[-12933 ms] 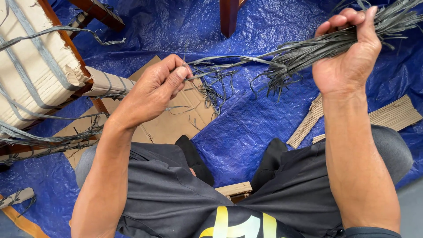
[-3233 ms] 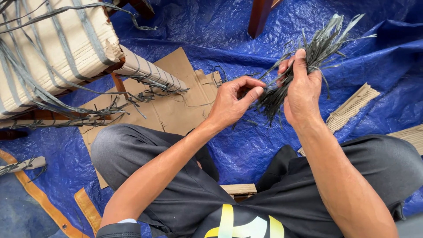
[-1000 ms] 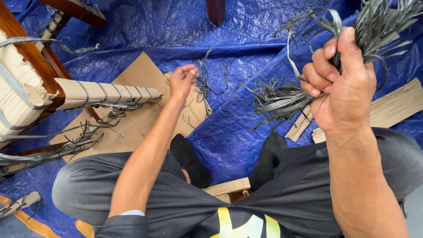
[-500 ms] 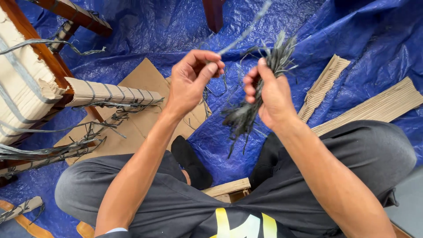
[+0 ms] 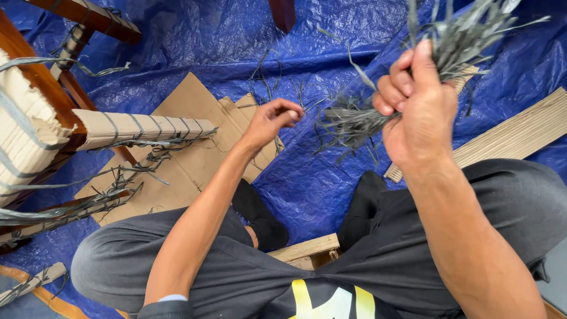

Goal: Gathering and bundling long strips of weaving material from the floor for furniture production.

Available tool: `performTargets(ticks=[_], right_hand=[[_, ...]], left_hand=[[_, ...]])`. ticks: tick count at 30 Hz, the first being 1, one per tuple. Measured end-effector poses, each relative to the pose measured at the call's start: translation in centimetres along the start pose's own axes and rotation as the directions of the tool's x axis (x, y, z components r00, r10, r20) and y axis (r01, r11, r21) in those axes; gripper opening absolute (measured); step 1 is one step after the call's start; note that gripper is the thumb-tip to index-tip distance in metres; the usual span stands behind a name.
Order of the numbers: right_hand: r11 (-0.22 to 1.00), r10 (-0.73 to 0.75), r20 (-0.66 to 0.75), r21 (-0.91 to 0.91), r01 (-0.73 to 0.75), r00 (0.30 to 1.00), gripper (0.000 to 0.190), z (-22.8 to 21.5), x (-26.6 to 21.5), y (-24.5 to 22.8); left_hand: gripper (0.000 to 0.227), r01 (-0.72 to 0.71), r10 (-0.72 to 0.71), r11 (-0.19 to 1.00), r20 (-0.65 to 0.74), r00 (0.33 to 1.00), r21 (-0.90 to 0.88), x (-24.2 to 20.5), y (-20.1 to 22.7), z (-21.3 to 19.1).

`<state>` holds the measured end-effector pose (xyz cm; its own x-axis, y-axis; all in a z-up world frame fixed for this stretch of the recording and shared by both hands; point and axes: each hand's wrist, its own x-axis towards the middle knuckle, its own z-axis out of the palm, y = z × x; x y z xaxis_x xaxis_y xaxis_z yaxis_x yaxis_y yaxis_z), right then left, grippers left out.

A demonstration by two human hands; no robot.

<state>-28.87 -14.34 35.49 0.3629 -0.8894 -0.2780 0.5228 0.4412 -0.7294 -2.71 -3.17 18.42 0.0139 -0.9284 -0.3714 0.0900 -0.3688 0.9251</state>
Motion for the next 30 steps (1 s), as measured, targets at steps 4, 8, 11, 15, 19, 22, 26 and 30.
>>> performTargets(ticks=[4,8,11,15,19,22,26,30], right_hand=[[0.999,0.029,0.005,0.018,-0.029,1.0,0.029,-1.1,0.2,-1.1],[0.995,0.101,-0.042,-0.004,-0.102,0.994,0.029,-1.1,0.3,-1.5],[0.994,0.104,-0.066,-0.021,-0.106,0.992,0.028,-1.1,0.7,-1.6],[0.992,0.122,-0.088,-0.013,-0.124,0.989,0.029,-1.0,1.4,-1.7],[0.989,0.141,-0.098,-0.02,-0.144,0.985,0.029,-0.6,1.6,-1.4],[0.994,0.103,-0.118,-0.032,-0.107,0.988,0.029,-0.5,1.6,-0.6],[0.993,0.117,-0.074,0.005,-0.117,0.99,0.035,-1.0,1.6,0.7],[0.974,0.218,-0.088,-0.041,-0.222,0.972,0.031,0.7,1.6,1.5]], left_hand=[[0.026,0.174,0.035,0.881,-0.428,0.903,0.44,4.1,-6.1,-4.7],[0.028,0.05,0.355,0.624,-0.34,0.871,0.779,10.2,-10.4,-9.0],[0.03,0.219,0.241,0.556,-0.408,0.881,0.802,13.1,-7.8,-9.2],[0.036,0.256,0.152,0.423,-0.347,0.925,0.869,16.0,-7.4,-10.3],[0.05,0.145,0.212,0.554,-0.307,0.928,0.82,16.7,-9.6,-12.1],[0.036,-0.067,0.35,0.692,-0.253,0.902,0.719,16.5,-7.9,-12.0],[0.029,-0.146,0.321,0.85,-0.279,0.905,0.507,13.7,1.9,-6.5],[0.021,-0.399,0.443,0.833,-0.033,0.896,0.383,9.0,11.5,0.4]])
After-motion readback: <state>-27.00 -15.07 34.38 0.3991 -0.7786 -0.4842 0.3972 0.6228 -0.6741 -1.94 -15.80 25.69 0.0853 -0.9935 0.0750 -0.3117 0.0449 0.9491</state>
